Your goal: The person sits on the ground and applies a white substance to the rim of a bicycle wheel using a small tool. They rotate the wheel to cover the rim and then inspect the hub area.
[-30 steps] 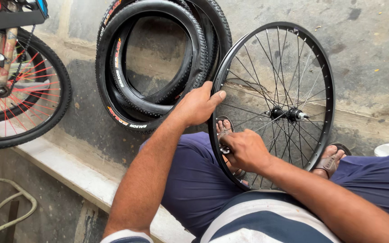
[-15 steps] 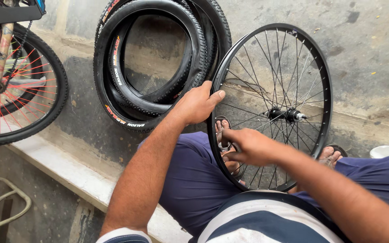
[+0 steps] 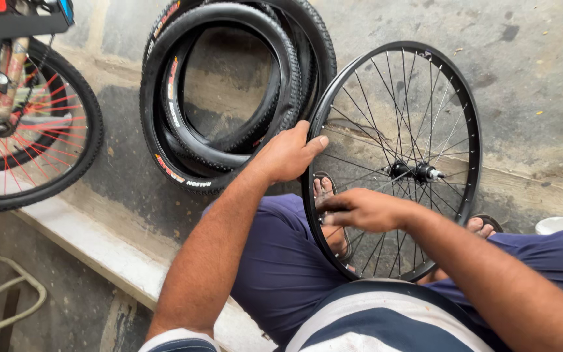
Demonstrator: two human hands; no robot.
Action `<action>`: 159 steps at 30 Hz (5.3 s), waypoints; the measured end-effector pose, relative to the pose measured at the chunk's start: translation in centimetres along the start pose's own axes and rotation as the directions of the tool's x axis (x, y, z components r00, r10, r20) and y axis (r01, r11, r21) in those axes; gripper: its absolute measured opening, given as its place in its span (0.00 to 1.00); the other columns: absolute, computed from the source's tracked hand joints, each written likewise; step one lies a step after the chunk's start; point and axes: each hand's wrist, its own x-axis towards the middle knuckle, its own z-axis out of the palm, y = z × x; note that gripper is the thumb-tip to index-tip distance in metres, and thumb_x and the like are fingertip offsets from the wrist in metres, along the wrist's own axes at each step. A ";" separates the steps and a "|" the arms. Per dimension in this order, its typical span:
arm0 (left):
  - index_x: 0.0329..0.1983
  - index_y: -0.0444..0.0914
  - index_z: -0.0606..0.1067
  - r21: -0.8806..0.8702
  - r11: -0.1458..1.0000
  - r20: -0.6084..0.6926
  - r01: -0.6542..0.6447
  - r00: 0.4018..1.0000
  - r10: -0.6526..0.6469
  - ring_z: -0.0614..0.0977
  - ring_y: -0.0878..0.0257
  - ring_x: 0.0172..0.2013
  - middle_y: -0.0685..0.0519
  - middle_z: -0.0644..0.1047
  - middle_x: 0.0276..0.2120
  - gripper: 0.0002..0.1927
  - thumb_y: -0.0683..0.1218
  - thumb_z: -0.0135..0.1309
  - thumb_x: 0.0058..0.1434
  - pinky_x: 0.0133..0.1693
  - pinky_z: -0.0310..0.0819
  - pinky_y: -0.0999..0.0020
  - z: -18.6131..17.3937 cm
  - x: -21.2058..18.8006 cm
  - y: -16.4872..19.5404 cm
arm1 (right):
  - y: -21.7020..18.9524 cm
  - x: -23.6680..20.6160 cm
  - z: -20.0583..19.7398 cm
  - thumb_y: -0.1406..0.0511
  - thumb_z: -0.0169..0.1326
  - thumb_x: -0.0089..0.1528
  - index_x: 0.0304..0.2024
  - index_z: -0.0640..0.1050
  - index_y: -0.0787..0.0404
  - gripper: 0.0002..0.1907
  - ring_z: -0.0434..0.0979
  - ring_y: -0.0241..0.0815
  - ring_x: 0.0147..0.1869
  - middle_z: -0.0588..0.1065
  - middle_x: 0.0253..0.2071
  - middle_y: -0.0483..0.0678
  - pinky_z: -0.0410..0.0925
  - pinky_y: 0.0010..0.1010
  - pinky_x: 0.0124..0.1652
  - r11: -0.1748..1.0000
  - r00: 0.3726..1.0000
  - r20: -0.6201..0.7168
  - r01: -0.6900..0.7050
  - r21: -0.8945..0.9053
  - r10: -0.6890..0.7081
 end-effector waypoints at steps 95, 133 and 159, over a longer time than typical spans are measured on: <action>0.42 0.31 0.77 -0.085 0.992 0.016 0.089 0.996 -0.088 0.86 0.50 0.40 0.38 0.82 0.38 0.30 0.65 0.50 0.63 0.43 0.78 0.56 -0.1 0.3 0.9 | -1.3 -2.1 2.7 0.64 0.63 0.55 0.48 0.77 0.56 0.19 0.82 0.54 0.46 0.79 0.42 0.49 0.73 0.42 0.46 0.974 0.887 -0.423 0.113 -0.195 -0.188; 0.48 0.33 0.70 0.019 0.999 0.003 0.035 0.999 -0.035 0.82 0.43 0.48 0.37 0.81 0.43 0.27 0.61 0.52 0.62 0.49 0.72 0.50 -0.6 -0.3 1.3 | 0.7 -1.7 0.3 0.63 0.61 0.63 0.46 0.83 0.60 0.11 0.85 0.48 0.42 0.83 0.39 0.50 0.75 0.35 0.41 0.927 0.863 -0.388 0.209 -0.311 -0.325; 0.47 0.33 0.68 0.029 1.000 0.007 -0.002 1.000 0.002 0.80 0.39 0.50 0.34 0.79 0.44 0.28 0.63 0.49 0.64 0.50 0.71 0.47 -0.4 -0.2 1.3 | -1.0 -1.1 2.7 0.67 0.62 0.55 0.36 0.76 0.59 0.09 0.82 0.50 0.40 0.79 0.31 0.50 0.72 0.43 0.50 0.751 0.808 -0.399 0.077 -0.656 -0.432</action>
